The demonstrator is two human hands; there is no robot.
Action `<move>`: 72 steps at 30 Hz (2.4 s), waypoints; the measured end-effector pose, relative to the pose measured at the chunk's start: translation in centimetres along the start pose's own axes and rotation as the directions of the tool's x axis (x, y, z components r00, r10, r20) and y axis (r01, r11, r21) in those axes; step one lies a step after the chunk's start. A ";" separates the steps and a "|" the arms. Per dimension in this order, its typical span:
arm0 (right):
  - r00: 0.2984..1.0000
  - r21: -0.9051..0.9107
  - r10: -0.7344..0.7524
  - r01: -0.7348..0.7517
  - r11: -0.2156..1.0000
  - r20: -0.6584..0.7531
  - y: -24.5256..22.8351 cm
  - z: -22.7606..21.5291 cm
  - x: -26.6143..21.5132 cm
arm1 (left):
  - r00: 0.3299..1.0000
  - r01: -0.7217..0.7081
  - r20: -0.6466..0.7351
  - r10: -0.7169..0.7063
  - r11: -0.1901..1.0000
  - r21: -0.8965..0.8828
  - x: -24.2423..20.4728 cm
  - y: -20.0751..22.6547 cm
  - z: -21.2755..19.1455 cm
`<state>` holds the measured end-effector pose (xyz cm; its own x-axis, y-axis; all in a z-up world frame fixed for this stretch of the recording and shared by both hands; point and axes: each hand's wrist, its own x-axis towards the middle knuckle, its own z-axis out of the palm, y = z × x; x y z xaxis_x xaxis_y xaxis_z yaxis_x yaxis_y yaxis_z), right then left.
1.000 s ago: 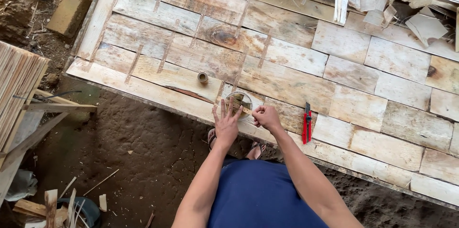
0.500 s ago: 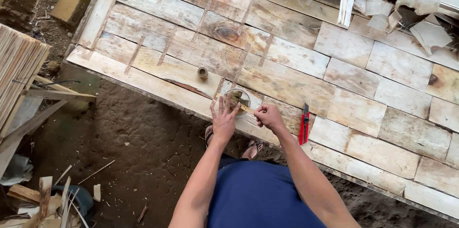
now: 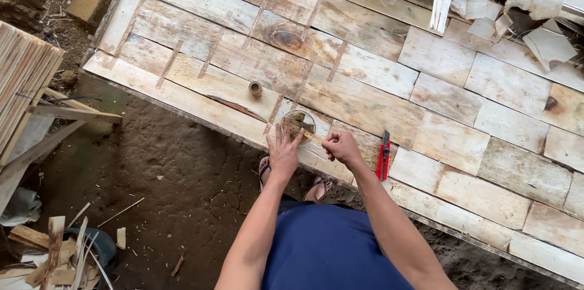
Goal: The person applies a paste-like adhesive from a small container onto thin wooden strips and places them onto a wooden tabletop. The person repeats this process multiple times, positioning the strips in a grid-like pattern across the surface.
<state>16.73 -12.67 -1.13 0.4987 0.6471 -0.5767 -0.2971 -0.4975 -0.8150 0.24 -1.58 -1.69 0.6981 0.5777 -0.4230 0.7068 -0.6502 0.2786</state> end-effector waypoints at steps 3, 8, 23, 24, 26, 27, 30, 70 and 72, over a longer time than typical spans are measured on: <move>1.000 -0.004 -0.004 0.004 1.000 -0.006 -0.3 -0.5 -0.3 | 0.999 0.026 -0.020 -0.026 1.000 0.015 0.5 -0.4 1.0; 1.000 0.007 -0.009 0.009 1.000 -0.016 -0.4 -1.6 -0.5 | 0.999 0.012 -0.043 -0.011 1.000 0.008 0.5 -0.4 0.8; 0.998 -0.032 -0.020 0.021 0.999 0.054 -4.1 -3.8 -2.9 | 1.000 -0.022 -0.019 0.023 0.999 0.042 0.9 -0.3 0.4; 0.998 -0.052 -0.021 0.025 0.998 0.066 -4.4 -4.0 -3.2 | 0.999 -0.030 -0.022 0.031 0.999 0.033 0.7 -0.4 0.5; 0.997 -0.041 -0.028 0.031 0.999 0.067 -4.9 -4.1 -3.5 | 0.999 -0.032 -0.024 0.033 0.999 0.031 0.8 -0.4 0.2; 0.997 -0.030 -0.037 0.039 0.999 0.068 -5.1 -4.2 -3.6 | 0.999 -0.034 -0.028 0.035 0.999 0.031 0.9 -0.3 0.1; 0.997 0.005 -0.057 0.056 0.998 0.057 -4.9 -4.4 -3.5 | 0.999 -0.019 -0.033 0.020 1.000 0.022 1.2 -0.7 0.1; 0.982 -0.385 -0.067 -0.006 0.923 -0.176 -17.7 4.3 -9.0 | 0.708 -0.701 -0.387 0.591 0.521 -0.488 8.4 -4.5 -12.1; 0.981 -0.476 -0.107 0.017 0.879 -0.163 -18.0 5.2 -8.8 | 0.566 -0.812 -0.445 0.694 0.377 -0.445 7.6 -3.1 -14.2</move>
<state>13.50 -6.37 18.32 0.6540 0.5936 -0.4689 0.1347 -0.7014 -0.6999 4.97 11.88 6.43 0.9365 0.0947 0.3376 -0.2500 -0.4946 0.8324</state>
